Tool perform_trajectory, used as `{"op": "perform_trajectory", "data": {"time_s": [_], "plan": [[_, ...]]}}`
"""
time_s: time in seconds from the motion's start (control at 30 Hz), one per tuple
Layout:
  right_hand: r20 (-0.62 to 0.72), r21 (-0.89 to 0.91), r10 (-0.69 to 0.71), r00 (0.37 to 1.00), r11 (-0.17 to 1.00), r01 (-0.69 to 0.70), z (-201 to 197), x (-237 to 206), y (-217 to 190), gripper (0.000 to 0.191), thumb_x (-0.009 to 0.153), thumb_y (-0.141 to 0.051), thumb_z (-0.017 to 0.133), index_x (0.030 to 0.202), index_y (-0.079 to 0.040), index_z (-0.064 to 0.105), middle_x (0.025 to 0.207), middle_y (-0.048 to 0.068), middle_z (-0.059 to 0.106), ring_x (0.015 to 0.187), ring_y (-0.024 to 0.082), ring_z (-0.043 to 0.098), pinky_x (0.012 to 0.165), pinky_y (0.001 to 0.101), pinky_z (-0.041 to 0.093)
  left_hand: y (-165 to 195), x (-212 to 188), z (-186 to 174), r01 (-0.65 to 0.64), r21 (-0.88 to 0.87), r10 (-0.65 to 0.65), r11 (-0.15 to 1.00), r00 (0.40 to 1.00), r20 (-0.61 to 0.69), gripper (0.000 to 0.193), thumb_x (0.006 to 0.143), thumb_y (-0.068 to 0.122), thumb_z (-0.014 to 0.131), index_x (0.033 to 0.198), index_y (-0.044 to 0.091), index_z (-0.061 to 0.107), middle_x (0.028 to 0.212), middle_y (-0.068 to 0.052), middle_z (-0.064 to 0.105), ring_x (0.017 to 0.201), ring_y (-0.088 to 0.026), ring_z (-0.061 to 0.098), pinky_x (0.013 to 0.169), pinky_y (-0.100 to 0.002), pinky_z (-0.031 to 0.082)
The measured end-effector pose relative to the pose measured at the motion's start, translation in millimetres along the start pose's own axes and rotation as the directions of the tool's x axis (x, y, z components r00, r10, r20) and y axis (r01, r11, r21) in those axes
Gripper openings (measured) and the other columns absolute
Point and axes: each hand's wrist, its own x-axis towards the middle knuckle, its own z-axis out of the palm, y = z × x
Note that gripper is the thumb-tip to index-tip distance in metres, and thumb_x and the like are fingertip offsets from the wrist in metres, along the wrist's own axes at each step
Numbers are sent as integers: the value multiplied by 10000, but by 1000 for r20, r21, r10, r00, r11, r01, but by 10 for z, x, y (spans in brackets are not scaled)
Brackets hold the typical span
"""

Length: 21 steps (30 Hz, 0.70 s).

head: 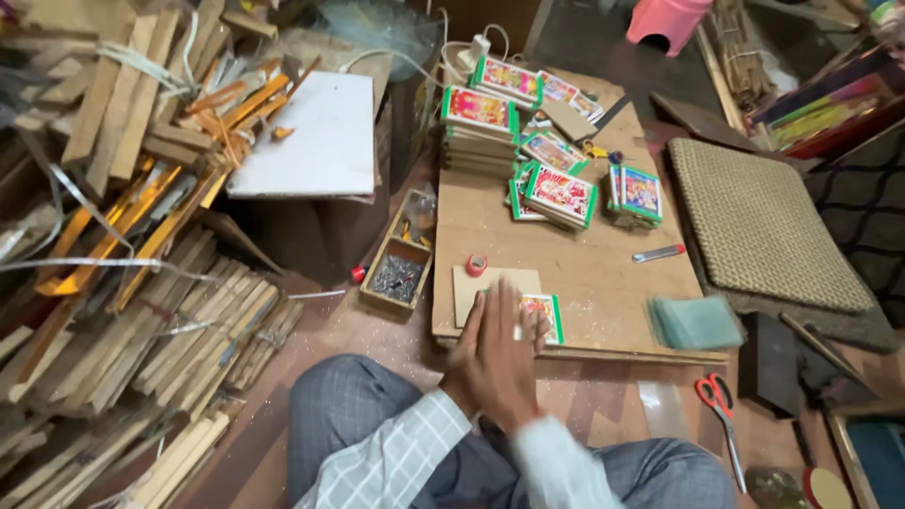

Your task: The person sits on the floor and wraps red tape around the edges of small framed devotional picture plaques, pressing the tape down and smoothing it by hand. Finished plaques are stacked on the low wooden work table, and the person picks up the next plaque to repeat the process.

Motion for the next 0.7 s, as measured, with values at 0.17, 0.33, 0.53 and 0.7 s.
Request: {"op": "perform_trajectory", "data": {"time_s": [0.17, 0.33, 0.53, 0.7], "plan": [[-20, 237, 126, 992, 964, -117, 245, 796, 326, 871, 972, -450, 567, 1580, 39, 181, 1666, 237, 162, 1559, 382, 137, 1235, 550, 91, 20, 0, 69, -35, 193, 111, 981, 909, -401, 678, 1043, 544, 383, 1591, 146, 353, 1547, -63, 515, 1404, -250, 493, 1199, -428, 349], [-32, 83, 38, 999, 996, -36, 86, 10, -178, 979, 873, -465, 592, 1602, 57, 199, 1680, 267, 186, 1577, 451, 154, 1277, 556, 127, 185, 32, 113, 20, 173, 64, 985, 881, -469, 716, 1026, 605, 425, 1555, 123, 403, 1516, -144, 516, 1337, -287, 529, 1159, -428, 392], [57, 318, -144, 988, 941, 118, -153, -907, -334, 1229, 745, -618, 719, 1523, 159, 170, 1592, 384, 169, 1489, 537, 160, 1179, 615, 121, 195, 93, 77, 52, 219, 49, 974, 902, -429, 715, 1009, 629, 485, 1464, 78, 456, 1441, -293, 510, 1245, -356, 572, 1087, -471, 459], [-136, -106, 43, 990, 993, -58, -79, 280, 237, 961, 922, -409, 661, 1599, 101, 207, 1694, 268, 196, 1592, 392, 160, 1287, 510, 139, -41, -6, 136, 67, 191, 8, 979, 931, -366, 781, 1002, 617, 478, 1589, 108, 400, 1621, -54, 457, 1459, -223, 465, 1234, -388, 350]]}}
